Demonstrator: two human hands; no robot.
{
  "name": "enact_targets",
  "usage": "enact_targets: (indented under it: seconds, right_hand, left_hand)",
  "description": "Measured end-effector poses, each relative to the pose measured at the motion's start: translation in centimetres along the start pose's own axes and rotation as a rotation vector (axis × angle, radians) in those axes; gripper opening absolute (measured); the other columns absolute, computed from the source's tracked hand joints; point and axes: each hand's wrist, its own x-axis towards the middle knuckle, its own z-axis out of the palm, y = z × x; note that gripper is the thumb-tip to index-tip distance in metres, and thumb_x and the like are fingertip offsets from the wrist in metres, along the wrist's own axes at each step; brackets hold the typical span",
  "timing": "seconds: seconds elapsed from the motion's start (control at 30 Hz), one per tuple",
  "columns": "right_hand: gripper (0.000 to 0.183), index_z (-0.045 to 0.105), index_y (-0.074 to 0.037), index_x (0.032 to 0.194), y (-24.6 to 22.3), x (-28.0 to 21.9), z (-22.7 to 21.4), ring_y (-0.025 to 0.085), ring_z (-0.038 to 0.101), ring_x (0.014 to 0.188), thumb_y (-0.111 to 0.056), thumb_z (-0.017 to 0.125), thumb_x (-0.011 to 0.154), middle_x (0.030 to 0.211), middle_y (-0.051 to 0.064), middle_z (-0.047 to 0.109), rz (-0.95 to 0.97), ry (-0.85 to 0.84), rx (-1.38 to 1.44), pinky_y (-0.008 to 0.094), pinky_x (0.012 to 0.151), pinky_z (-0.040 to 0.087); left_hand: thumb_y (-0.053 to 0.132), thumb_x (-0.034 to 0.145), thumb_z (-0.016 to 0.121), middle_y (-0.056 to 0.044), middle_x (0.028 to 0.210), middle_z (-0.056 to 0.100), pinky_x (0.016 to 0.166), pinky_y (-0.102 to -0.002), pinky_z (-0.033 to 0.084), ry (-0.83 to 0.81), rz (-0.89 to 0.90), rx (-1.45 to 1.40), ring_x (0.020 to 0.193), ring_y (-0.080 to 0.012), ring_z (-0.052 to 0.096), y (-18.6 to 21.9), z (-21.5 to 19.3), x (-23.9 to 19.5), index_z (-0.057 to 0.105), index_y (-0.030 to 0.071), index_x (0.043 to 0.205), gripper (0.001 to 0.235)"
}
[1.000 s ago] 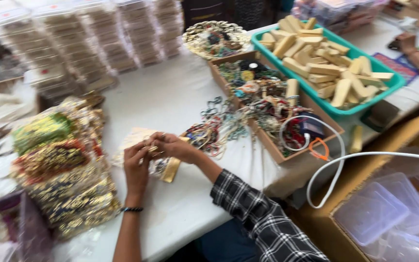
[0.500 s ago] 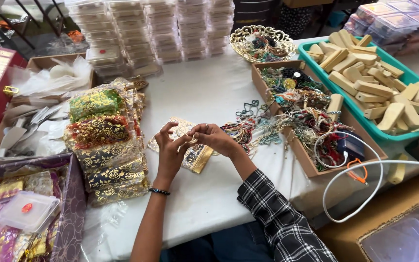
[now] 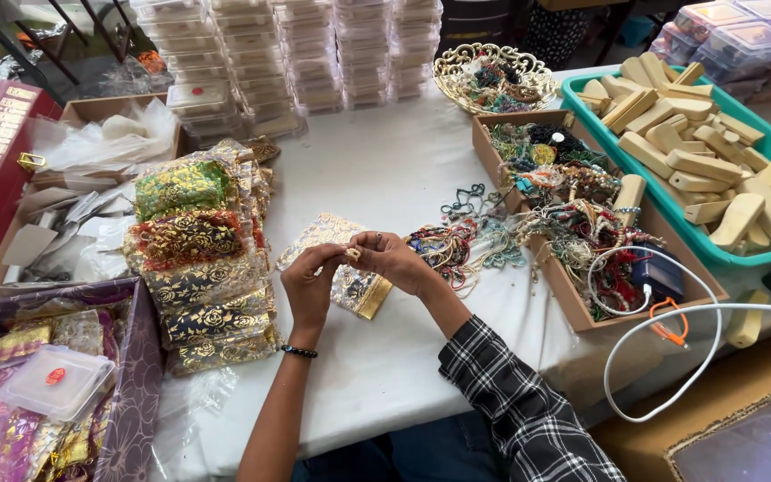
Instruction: The person sits at a table and packs various jewelry items into small, patterned fabric pouches. They select a pouch, place a piece of jewelry inside, and tie the pouch closed using a string. The person repeats this process with different pouches and jewelry items.
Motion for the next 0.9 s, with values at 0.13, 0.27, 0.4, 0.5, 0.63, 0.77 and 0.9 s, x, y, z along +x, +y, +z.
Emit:
enact_targets:
  seconds: [0.13,0.27,0.4,0.5,0.63,0.77,0.9]
  right_hand:
    - [0.019,0.07,-0.002,0.112,-0.1,-0.1,-0.2,0.017,0.071,0.105,-0.015,0.072,0.097,0.107,0.005,0.073,0.014,-0.002,0.045,0.033,0.098,0.057]
    - [0.018,0.071,-0.001,0.11,-1.5,-0.5,-0.1,0.016,0.071,0.103,-0.013,0.072,0.097,0.108,0.006,0.074,-0.006,0.018,0.018,0.033,0.098,0.057]
    - [0.017,0.072,-0.001,0.11,-2.1,-0.3,-1.7,0.017,0.072,0.101,-0.01,0.071,0.096,0.109,0.009,0.075,-0.049,0.12,0.034,0.033,0.095,0.058]
    - [0.017,0.073,-0.003,0.111,-2.8,-0.8,-3.2,0.018,0.072,0.099,-0.01,0.071,0.096,0.11,0.011,0.075,-0.109,0.147,0.122,0.032,0.094,0.059]
    - [0.018,0.073,-0.003,0.112,-3.9,-1.5,-4.5,0.018,0.071,0.102,-0.008,0.072,0.095,0.112,0.011,0.074,-0.164,0.104,0.216,0.03,0.095,0.059]
    - [0.015,0.073,-0.003,0.111,-4.1,-1.6,-4.3,0.018,0.071,0.104,-0.007,0.072,0.096,0.113,0.01,0.073,-0.149,0.063,0.235,0.031,0.098,0.059]
    - [0.014,0.073,-0.002,0.11,-4.1,-1.8,-3.8,0.018,0.071,0.105,-0.007,0.073,0.096,0.113,0.011,0.072,-0.141,0.022,0.243,0.031,0.099,0.058]
  left_hand:
    - [-0.001,0.091,0.075,-0.006,0.106,0.078,0.079,-0.026,0.061,-0.035,0.034,-0.075,0.094,-0.0138,0.075,-0.5,0.5,-0.5,0.078,0.007,0.107,0.019]
    - [0.006,0.085,0.081,-0.007,0.105,0.075,0.067,-0.026,0.052,0.034,0.117,0.148,0.092,-0.0155,0.07,2.0,1.0,0.0,0.079,0.006,0.103,0.018]
    - [0.023,0.076,0.091,-0.008,0.09,0.059,0.057,-0.031,0.046,-0.057,-0.242,0.182,0.066,-0.0166,0.051,0.5,1.3,-0.3,0.068,0.004,0.101,0.039]
    - [0.034,0.078,0.091,-0.006,0.08,0.061,0.064,-0.036,0.048,-0.275,-0.212,0.29,0.071,-0.0201,0.055,0.0,1.9,-1.5,0.065,0.007,0.09,0.039]
    - [0.042,0.07,0.09,-0.011,0.077,0.061,0.068,-0.042,0.05,-0.534,-0.086,0.464,0.078,-0.0286,0.057,2.2,2.6,-1.7,0.064,0.005,0.084,0.048]
    - [0.027,0.081,0.081,-0.009,0.085,0.064,0.075,-0.041,0.051,-0.465,-0.025,0.425,0.086,-0.0272,0.061,-1.1,2.5,-2.4,0.066,0.006,0.088,0.028]
    - [0.027,0.079,0.082,-0.009,0.08,0.065,0.074,-0.04,0.052,-0.547,-0.152,0.39,0.081,-0.027,0.061,0.6,2.2,-1.8,0.067,0.006,0.079,0.026]
